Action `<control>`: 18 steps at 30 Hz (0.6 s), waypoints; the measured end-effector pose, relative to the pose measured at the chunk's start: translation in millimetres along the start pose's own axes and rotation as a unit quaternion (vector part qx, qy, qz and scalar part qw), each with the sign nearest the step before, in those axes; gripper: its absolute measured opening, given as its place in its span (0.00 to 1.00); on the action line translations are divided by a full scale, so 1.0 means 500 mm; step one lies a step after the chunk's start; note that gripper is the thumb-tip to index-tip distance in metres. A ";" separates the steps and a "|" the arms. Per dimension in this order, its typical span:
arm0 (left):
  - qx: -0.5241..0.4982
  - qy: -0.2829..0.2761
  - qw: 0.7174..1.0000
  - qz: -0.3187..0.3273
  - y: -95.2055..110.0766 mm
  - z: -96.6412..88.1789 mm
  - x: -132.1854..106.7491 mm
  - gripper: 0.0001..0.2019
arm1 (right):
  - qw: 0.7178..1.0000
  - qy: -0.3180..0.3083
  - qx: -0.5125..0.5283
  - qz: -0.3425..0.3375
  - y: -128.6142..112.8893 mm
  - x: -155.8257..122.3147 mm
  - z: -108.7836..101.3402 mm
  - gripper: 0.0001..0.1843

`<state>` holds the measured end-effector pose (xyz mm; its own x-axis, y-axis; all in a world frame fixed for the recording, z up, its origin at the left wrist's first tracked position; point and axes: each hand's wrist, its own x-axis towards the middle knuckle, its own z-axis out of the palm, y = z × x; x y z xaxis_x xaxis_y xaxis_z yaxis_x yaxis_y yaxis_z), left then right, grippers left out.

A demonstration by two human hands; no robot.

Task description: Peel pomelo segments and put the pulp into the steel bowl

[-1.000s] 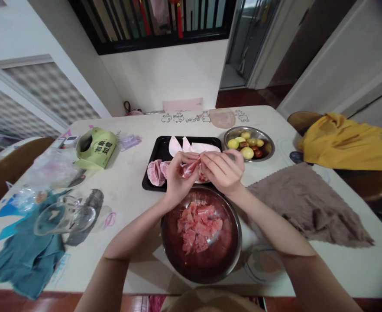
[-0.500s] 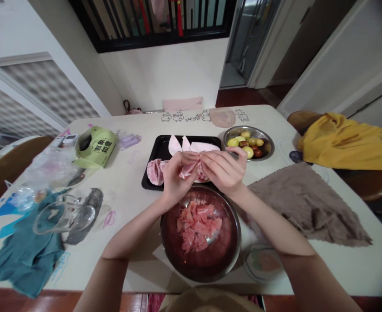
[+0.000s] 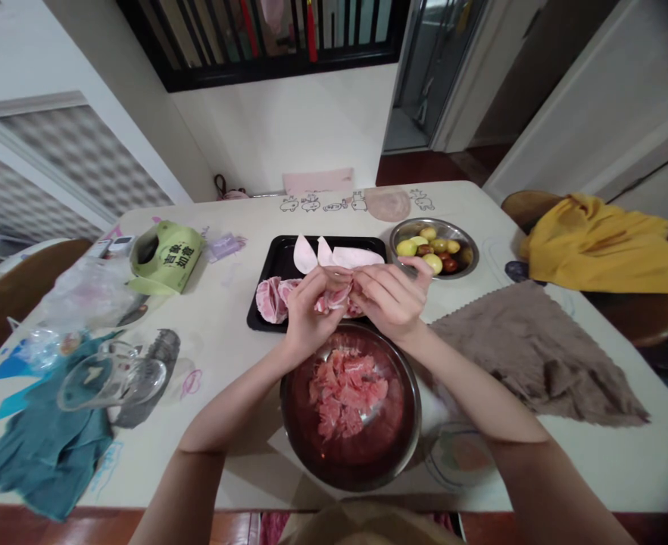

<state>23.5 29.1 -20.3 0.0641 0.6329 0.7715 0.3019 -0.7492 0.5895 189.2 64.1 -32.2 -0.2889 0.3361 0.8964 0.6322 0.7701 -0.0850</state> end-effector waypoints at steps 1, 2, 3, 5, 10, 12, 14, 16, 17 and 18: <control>-0.006 0.002 1.000 -0.007 0.000 0.000 0.000 0.08 | 1.000 0.004 0.011 0.011 0.000 0.001 0.001 0.07; -0.015 0.004 1.000 -0.015 0.001 0.001 -0.001 0.08 | 0.999 0.012 0.023 0.019 0.000 0.003 0.002 0.06; -0.025 0.008 0.999 -0.023 0.001 0.002 -0.002 0.07 | 0.999 0.022 0.032 0.025 -0.001 0.006 0.003 0.06; -0.044 0.018 0.998 -0.035 0.001 0.004 -0.004 0.07 | 0.998 0.039 0.040 0.031 -0.003 0.011 0.003 0.07; -0.087 0.052 0.993 -0.063 0.001 0.014 -0.011 0.08 | 0.997 0.065 0.007 0.037 -0.001 0.026 -0.001 0.07; -0.098 0.069 0.991 -0.065 0.001 0.019 -0.013 0.09 | 0.996 0.082 0.003 0.043 0.004 0.030 -0.003 0.06; -0.108 0.085 0.989 -0.061 0.002 0.023 -0.015 0.09 | 0.995 0.085 0.000 0.045 0.008 0.031 -0.006 0.05; -0.108 0.089 0.988 -0.068 0.005 0.025 -0.014 0.09 | 0.996 0.070 0.002 0.047 0.011 0.030 -0.007 0.05; -0.106 0.082 0.988 -0.080 0.005 0.025 -0.013 0.10 | 0.997 0.063 0.005 0.047 0.012 0.028 -0.008 0.05; -0.102 0.070 0.988 -0.097 0.006 0.023 -0.012 0.12 | 0.997 0.058 0.007 0.045 0.013 0.027 -0.007 0.05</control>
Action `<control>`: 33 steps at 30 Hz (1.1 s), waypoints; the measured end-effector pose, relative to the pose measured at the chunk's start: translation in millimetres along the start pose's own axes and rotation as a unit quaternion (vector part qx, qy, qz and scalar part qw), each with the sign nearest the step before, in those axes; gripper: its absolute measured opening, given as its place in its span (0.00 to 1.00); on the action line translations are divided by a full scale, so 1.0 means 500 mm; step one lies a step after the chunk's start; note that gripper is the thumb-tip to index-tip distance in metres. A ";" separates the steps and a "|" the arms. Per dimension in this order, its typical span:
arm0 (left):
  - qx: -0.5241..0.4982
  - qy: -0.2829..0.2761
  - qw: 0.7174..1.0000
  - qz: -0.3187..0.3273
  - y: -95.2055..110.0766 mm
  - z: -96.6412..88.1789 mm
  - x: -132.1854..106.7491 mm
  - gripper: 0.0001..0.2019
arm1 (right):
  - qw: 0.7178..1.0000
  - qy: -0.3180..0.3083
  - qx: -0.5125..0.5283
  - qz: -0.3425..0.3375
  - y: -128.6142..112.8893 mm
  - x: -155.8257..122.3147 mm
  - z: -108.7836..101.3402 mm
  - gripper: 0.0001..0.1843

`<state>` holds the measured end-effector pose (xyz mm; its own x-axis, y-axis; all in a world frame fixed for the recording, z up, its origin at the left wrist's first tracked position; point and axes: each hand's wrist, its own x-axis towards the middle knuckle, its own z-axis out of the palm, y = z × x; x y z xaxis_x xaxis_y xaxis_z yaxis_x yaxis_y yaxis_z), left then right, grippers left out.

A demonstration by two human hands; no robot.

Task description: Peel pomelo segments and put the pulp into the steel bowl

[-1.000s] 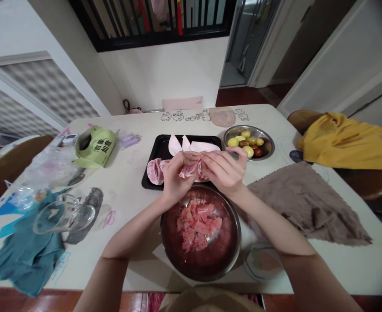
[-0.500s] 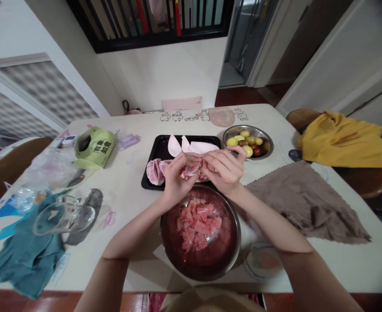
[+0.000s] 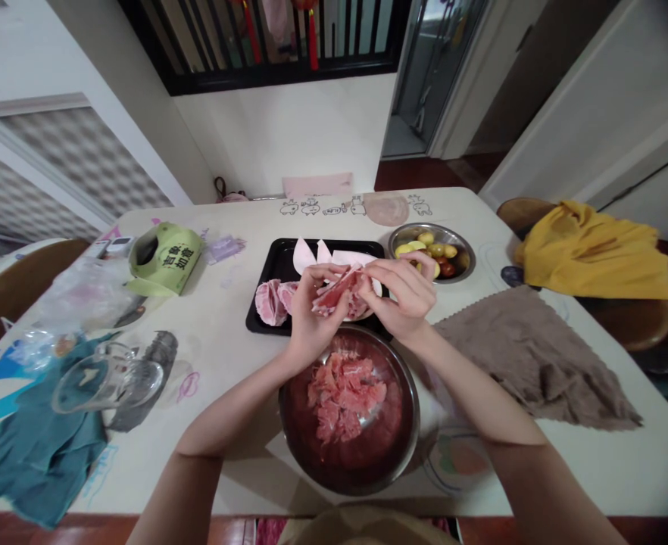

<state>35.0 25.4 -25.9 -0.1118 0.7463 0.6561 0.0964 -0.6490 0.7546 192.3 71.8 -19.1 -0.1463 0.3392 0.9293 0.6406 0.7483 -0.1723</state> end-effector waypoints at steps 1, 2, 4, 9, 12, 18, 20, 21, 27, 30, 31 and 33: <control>0.008 -0.015 1.000 -0.021 0.001 -0.002 0.002 0.15 | 1.000 -0.004 0.001 -0.003 0.001 -0.001 0.000 0.06; 0.016 -0.033 0.998 -0.043 0.001 -0.006 0.004 0.18 | 1.000 -0.007 0.000 -0.009 0.003 -0.002 0.001 0.06; 0.019 -0.071 0.993 -0.090 0.001 -0.013 0.007 0.23 | 1.000 0.000 -0.004 -0.023 0.006 -0.001 0.003 0.07; -0.057 -0.115 0.974 -0.186 -0.006 -0.023 0.010 0.26 | 0.997 0.011 0.032 -0.065 0.007 0.003 0.009 0.07; -0.054 -0.111 0.977 -0.174 -0.012 -0.021 0.009 0.22 | 0.997 -0.012 0.044 -0.062 0.003 0.002 0.014 0.07; -0.037 -0.088 0.985 -0.145 -0.035 -0.016 0.011 0.16 | 0.995 -0.033 0.083 -0.033 -0.001 -0.010 0.030 0.05; -0.025 -0.106 0.986 -0.128 -0.045 -0.014 0.010 0.14 | 0.997 -0.034 0.069 -0.015 0.003 -0.014 0.035 0.06; -0.014 -0.109 0.987 -0.118 -0.049 -0.013 0.009 0.13 | 0.998 -0.030 0.058 -0.003 0.006 -0.015 0.038 0.06; 0.030 -0.077 0.991 -0.107 -0.063 -0.011 0.005 0.11 | 0.997 -0.032 0.003 0.064 0.044 -0.013 0.044 0.05; 0.025 -0.060 0.992 -0.103 -0.064 -0.013 0.006 0.11 | 0.994 -0.073 0.004 0.081 0.047 -0.009 0.041 0.06; 0.022 -0.056 0.993 -0.100 -0.064 -0.014 0.007 0.11 | 0.993 -0.084 0.017 0.085 0.043 -0.007 0.039 0.05; 0.015 -0.054 0.994 -0.098 -0.063 -0.016 0.008 0.11 | 0.989 -0.099 0.060 0.089 0.031 -0.004 0.036 0.05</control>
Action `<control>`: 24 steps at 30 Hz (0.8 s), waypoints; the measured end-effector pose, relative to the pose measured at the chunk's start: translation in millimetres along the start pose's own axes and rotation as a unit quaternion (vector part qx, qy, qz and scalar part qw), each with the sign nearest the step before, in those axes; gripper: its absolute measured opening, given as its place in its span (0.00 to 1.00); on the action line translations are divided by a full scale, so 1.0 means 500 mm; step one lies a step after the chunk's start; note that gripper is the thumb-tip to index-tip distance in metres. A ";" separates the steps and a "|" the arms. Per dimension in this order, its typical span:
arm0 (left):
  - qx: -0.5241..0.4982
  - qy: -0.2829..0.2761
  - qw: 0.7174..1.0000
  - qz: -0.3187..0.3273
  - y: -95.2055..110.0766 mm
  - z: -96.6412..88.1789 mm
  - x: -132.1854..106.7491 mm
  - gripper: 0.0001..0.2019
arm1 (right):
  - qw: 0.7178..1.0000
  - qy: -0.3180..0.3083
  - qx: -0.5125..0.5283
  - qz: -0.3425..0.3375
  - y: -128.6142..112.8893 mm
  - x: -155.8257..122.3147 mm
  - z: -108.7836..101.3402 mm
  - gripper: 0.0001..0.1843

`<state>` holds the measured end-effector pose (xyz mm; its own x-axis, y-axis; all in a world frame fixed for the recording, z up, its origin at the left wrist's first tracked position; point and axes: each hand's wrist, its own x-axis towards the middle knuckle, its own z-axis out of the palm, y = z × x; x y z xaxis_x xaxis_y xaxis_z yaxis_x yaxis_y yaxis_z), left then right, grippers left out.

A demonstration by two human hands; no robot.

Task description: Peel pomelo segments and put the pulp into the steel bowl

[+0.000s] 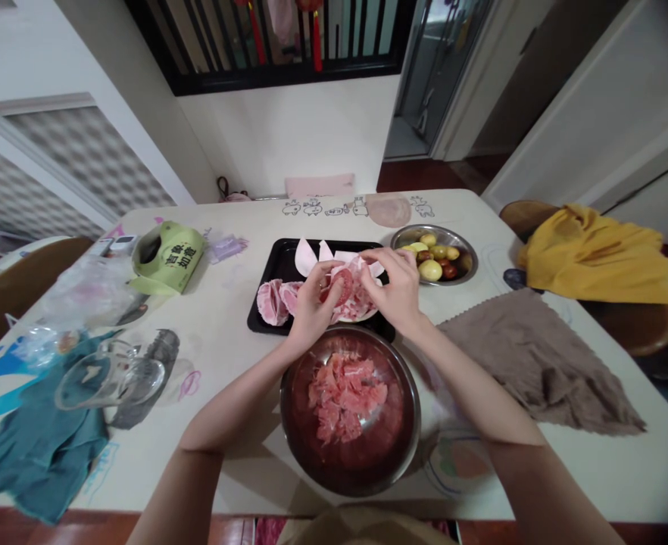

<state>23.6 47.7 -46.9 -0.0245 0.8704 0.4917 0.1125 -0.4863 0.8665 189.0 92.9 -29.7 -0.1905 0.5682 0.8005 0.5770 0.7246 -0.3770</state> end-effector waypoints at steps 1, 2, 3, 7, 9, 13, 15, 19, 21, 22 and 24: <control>-0.004 -0.001 1.000 0.000 0.001 -0.001 0.000 0.12 | 1.000 -0.008 0.022 0.002 -0.006 0.000 -0.001 0.07; -0.008 -0.002 1.000 -0.002 0.003 -0.002 0.000 0.12 | 0.999 -0.016 0.040 0.007 -0.012 0.000 -0.002 0.10; -0.014 -0.002 1.000 -0.005 0.004 -0.002 0.000 0.13 | 0.998 -0.023 0.054 0.012 -0.016 0.000 -0.002 0.11; -0.049 0.007 0.998 -0.028 0.010 -0.004 0.002 0.18 | 0.994 -0.039 0.098 0.033 -0.016 0.001 -0.001 0.06; -0.069 0.017 0.997 -0.034 0.009 -0.005 0.005 0.15 | 0.989 -0.037 0.136 0.046 -0.012 0.002 0.000 0.04; -0.081 0.041 0.996 -0.025 0.004 -0.009 0.010 0.10 | 0.984 -0.032 0.169 0.055 -0.012 0.004 0.003 0.05; -0.070 0.045 0.996 -0.013 0.002 -0.010 0.009 0.09 | 0.988 -0.024 0.150 0.040 -0.017 0.003 0.003 0.05; -0.044 0.033 0.998 -0.002 0.003 -0.007 0.004 0.06 | 0.997 0.008 0.076 -0.006 -0.027 -0.002 0.001 0.05; -0.038 0.030 0.999 -0.004 0.003 -0.005 0.002 0.06 | 0.999 0.025 0.034 -0.019 -0.030 -0.006 0.001 0.06; -0.038 0.031 0.999 -0.004 0.003 -0.004 0.002 0.06 | 0.999 0.030 0.019 -0.022 -0.031 -0.008 0.002 0.05; -0.046 0.036 0.998 -0.004 0.003 -0.002 0.000 0.06 | 0.999 0.030 0.006 -0.020 -0.028 -0.010 0.003 0.05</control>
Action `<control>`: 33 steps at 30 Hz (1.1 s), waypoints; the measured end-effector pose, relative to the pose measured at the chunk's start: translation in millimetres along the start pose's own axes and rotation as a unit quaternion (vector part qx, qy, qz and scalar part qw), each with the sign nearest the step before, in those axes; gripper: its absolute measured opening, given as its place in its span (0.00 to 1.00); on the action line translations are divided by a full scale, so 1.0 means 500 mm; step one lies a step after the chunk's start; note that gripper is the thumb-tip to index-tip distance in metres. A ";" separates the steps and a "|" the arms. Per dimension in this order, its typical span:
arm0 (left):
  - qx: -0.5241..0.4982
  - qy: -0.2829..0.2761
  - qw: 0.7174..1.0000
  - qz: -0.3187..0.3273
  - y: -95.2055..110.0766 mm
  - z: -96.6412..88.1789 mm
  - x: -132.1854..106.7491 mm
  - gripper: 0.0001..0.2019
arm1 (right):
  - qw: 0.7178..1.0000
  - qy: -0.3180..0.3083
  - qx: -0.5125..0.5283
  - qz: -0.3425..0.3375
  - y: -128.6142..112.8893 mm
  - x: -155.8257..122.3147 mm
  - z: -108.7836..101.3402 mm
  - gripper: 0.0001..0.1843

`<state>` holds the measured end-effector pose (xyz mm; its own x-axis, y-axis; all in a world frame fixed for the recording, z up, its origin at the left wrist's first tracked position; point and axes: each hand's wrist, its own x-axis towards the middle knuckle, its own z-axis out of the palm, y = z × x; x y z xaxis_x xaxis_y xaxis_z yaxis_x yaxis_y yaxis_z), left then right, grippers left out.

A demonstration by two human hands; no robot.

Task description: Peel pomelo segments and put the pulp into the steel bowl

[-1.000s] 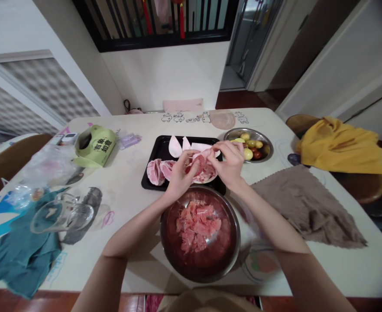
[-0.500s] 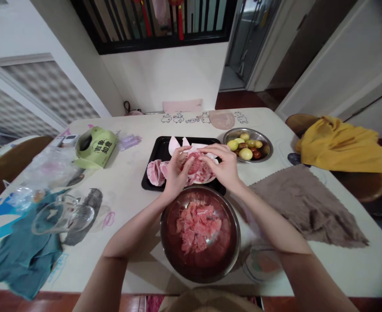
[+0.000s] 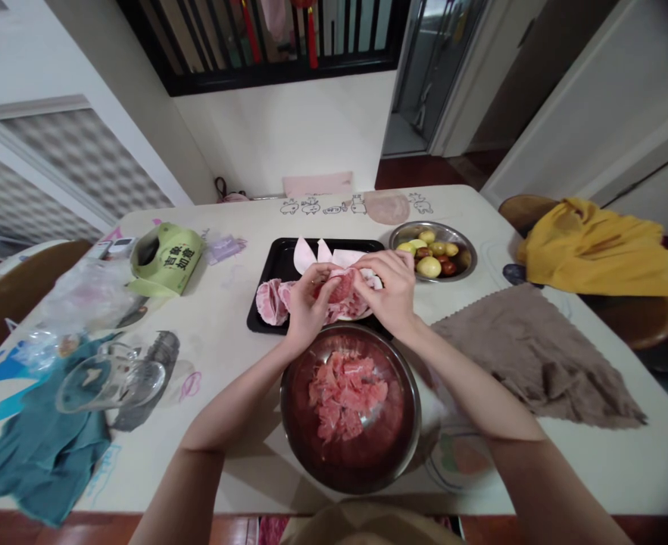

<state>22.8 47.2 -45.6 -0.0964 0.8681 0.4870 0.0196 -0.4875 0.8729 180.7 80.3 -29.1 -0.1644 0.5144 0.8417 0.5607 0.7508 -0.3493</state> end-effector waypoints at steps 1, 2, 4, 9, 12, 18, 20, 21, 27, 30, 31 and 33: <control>-0.006 0.001 1.000 -0.002 0.001 0.001 -0.001 0.06 | 1.000 -0.003 -0.001 0.007 0.004 0.000 0.000 0.05; -0.010 0.000 1.000 -0.004 0.003 0.002 -0.002 0.06 | 1.000 -0.005 -0.001 0.019 0.010 0.001 0.000 0.06; -0.010 -0.007 1.000 -0.007 0.008 0.004 -0.005 0.06 | 0.999 -0.007 -0.006 0.054 0.026 0.006 -0.002 0.07; 0.007 -0.006 1.000 0.003 0.016 0.001 -0.001 0.08 | 0.994 -0.064 -0.023 0.087 0.062 0.012 -0.002 0.09; 0.023 0.002 1.000 -0.004 0.007 -0.007 0.008 0.10 | 0.990 -0.102 0.004 0.093 0.061 0.006 0.006 0.07; 0.123 0.013 0.992 0.003 -0.008 -0.019 0.009 0.17 | 0.984 -0.134 0.082 0.087 0.031 0.011 0.000 0.09; 0.147 0.013 0.989 0.018 -0.008 -0.021 0.008 0.18 | 0.980 -0.151 0.111 0.065 0.021 0.014 -0.005 0.09; 0.155 0.015 0.987 0.024 -0.008 -0.022 0.008 0.18 | 0.978 -0.159 0.124 0.055 0.016 0.015 -0.006 0.09; 0.119 0.000 0.993 0.005 -0.011 -0.025 0.014 0.20 | 0.969 -0.161 0.173 0.071 0.002 0.015 -0.009 0.06; 0.064 -0.043 0.997 -0.017 -0.008 -0.033 0.026 0.23 | 0.967 -0.168 0.176 0.076 0.001 0.015 -0.011 0.06; 0.052 -0.064 0.996 -0.022 -0.006 -0.038 0.032 0.25 | 0.967 -0.169 0.173 0.079 0.002 0.015 -0.012 0.07; 0.036 -0.113 0.993 -0.025 0.001 -0.054 0.044 0.28 | 0.969 -0.165 0.166 0.082 0.007 0.015 -0.012 0.08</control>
<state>-6.0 63.4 -35.4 0.1267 0.8938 0.4302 0.0918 -0.4424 0.8921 186.2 84.2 -21.6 -0.3767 0.7019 0.6045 0.3185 0.7110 -0.6270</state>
